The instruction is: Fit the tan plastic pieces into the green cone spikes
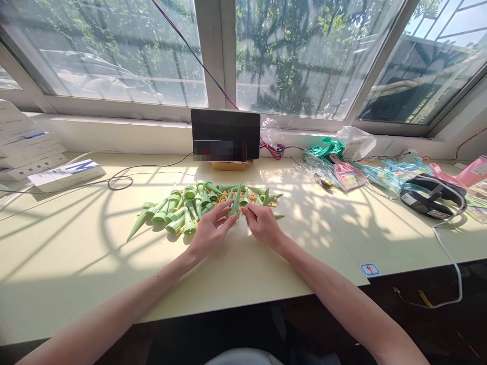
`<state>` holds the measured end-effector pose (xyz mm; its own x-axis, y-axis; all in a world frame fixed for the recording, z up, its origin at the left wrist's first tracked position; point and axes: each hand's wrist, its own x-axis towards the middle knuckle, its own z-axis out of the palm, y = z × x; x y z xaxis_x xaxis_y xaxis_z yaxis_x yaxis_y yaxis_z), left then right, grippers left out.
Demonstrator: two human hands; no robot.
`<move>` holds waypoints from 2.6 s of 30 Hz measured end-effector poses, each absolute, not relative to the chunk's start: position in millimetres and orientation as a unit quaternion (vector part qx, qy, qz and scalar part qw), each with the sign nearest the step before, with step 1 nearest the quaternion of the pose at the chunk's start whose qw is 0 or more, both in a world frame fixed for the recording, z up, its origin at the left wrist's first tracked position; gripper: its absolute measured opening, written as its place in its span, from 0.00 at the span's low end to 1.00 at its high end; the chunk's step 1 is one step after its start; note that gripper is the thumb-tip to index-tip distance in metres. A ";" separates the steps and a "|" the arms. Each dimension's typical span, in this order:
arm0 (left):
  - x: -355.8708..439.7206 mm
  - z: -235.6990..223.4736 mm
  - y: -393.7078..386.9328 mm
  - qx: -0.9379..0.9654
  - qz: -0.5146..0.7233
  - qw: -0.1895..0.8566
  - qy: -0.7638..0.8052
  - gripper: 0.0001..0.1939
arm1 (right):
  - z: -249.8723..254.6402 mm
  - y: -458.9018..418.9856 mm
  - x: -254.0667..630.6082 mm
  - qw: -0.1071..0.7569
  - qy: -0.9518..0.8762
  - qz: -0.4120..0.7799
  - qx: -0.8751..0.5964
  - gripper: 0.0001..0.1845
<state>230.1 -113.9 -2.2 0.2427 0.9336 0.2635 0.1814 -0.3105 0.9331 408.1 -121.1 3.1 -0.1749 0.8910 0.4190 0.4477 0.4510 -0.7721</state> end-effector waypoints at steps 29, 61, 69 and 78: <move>234.4 2.7 -113.0 0.632 0.474 0.468 0.397 0.28 | 3.3 -119.4 404.6 0.465 -0.633 0.410 -0.463 0.27; 230.6 0.1 -112.4 0.674 0.462 0.465 0.341 0.23 | 3.3 -118.8 401.5 0.492 -0.558 0.502 -0.440 0.29; 232.7 2.9 -111.3 0.600 0.461 0.554 0.348 0.26 | 3.3 -122.6 404.1 0.476 -0.685 0.292 -0.467 0.20; 230.8 2.7 -113.3 0.586 0.403 0.640 0.292 0.26 | 3.3 -124.9 404.7 0.452 -0.742 0.164 -0.466 0.21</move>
<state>230.8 -113.3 2.7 0.5039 0.8581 0.0986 -0.1737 -0.0111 0.9847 404.7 -124.9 3.3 -0.1564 0.8408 0.5183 0.5440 0.5113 -0.6653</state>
